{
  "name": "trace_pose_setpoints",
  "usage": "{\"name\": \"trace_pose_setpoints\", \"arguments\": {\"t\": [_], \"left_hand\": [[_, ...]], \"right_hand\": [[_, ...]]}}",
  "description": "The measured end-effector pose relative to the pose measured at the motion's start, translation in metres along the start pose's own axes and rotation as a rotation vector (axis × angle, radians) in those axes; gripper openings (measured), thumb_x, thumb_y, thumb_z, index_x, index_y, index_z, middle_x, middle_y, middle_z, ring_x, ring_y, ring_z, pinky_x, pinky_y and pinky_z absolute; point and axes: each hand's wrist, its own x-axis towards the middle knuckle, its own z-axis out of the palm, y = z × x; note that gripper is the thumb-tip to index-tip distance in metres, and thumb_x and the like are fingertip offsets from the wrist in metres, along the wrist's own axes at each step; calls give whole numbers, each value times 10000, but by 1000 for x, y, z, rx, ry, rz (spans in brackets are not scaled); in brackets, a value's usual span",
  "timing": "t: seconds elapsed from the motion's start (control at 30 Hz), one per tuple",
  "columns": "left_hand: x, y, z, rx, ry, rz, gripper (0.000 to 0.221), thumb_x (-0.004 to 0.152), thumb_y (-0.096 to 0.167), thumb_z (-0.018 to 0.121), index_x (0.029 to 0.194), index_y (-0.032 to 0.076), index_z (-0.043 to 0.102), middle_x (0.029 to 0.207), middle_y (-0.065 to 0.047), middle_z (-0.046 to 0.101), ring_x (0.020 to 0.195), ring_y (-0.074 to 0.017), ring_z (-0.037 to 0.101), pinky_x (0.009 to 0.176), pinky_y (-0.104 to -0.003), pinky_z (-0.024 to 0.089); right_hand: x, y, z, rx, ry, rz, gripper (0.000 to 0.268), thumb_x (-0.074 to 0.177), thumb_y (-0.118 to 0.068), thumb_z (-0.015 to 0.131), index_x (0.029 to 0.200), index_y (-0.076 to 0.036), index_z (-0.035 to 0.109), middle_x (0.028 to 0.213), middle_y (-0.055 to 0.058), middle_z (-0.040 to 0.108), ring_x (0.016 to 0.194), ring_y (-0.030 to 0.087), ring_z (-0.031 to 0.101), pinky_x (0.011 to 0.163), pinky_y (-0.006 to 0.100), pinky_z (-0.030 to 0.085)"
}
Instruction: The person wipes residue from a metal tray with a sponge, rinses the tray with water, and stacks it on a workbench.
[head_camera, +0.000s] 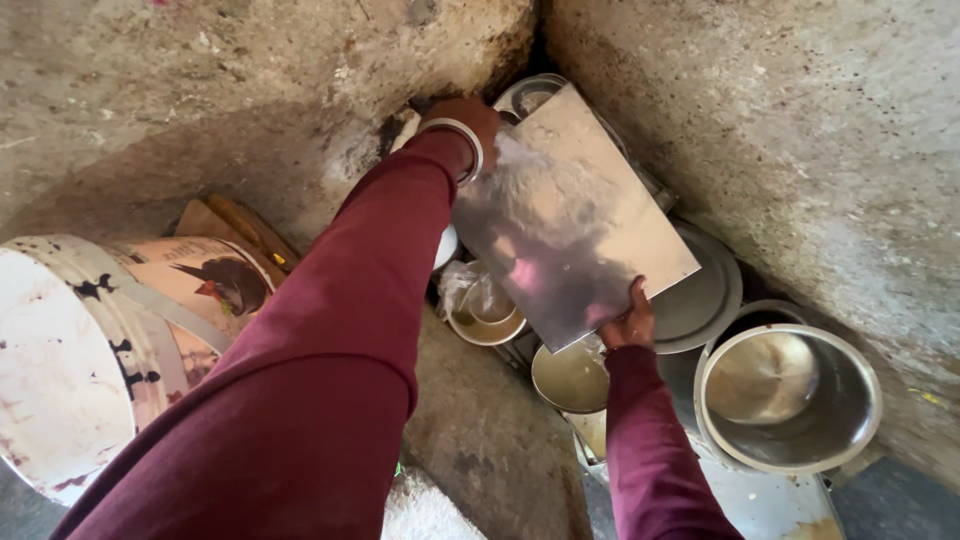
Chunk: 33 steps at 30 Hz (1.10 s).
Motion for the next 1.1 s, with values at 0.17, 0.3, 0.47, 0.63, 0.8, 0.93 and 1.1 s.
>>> {"name": "trace_pose_setpoints", "arguments": {"t": [0.17,0.3,0.47,0.63,0.8,0.93,1.1], "left_hand": [[-1,1,-1,-90,-53,-48,610,1072,558,411,1182,61,748,1232,-198,707,1136,-408,666,955,-545,527],[0,4,-2,-71,6,-46,458,1023,383,434,1198,88,739,1263,-184,684,1132,-403,664,940,-552,533],[1,2,-1,-56,-39,-74,452,1038,384,453,1212,79,737,1269,-185,692,1128,-407,674,947,-551,535],[22,7,9,-39,-18,13,368,985,298,562,1208,61,735,1268,-200,685,1121,-409,673,917,-541,555],[12,-9,43,-54,192,-86,330,929,227,604,1179,68,748,1210,-184,715,1093,-385,698,883,-522,559],[-2,5,63,107,354,-126,259,946,203,599,1112,116,779,1160,-141,736,1108,-359,697,888,-525,547],[-60,8,54,-138,429,-294,239,973,203,628,1128,101,779,1201,-157,741,1141,-349,701,912,-503,567]], "right_hand": [[-10,-1,20,-36,117,-38,595,957,-524,596,1378,-104,576,1362,116,645,1211,346,628,1054,581,486],[-6,1,28,-21,70,-49,646,967,-560,604,1388,-71,577,1374,133,636,1220,366,612,1067,592,467],[-4,13,29,58,-22,-99,627,984,-539,625,1426,-101,544,1401,95,610,1267,345,588,1128,559,449],[-9,-3,23,14,-25,-86,674,947,-559,603,1422,-84,555,1438,100,606,1291,346,575,1121,579,421],[-17,14,26,-32,-90,-93,777,915,-651,582,1476,-120,500,1491,86,570,1343,337,542,1149,558,410],[-20,2,18,-133,-28,-137,849,876,-741,526,1503,-171,463,1492,45,552,1339,308,523,1146,536,403],[-4,-20,54,-270,49,-206,828,902,-751,489,1461,-140,498,1374,30,567,1208,259,555,1027,479,463]]}}
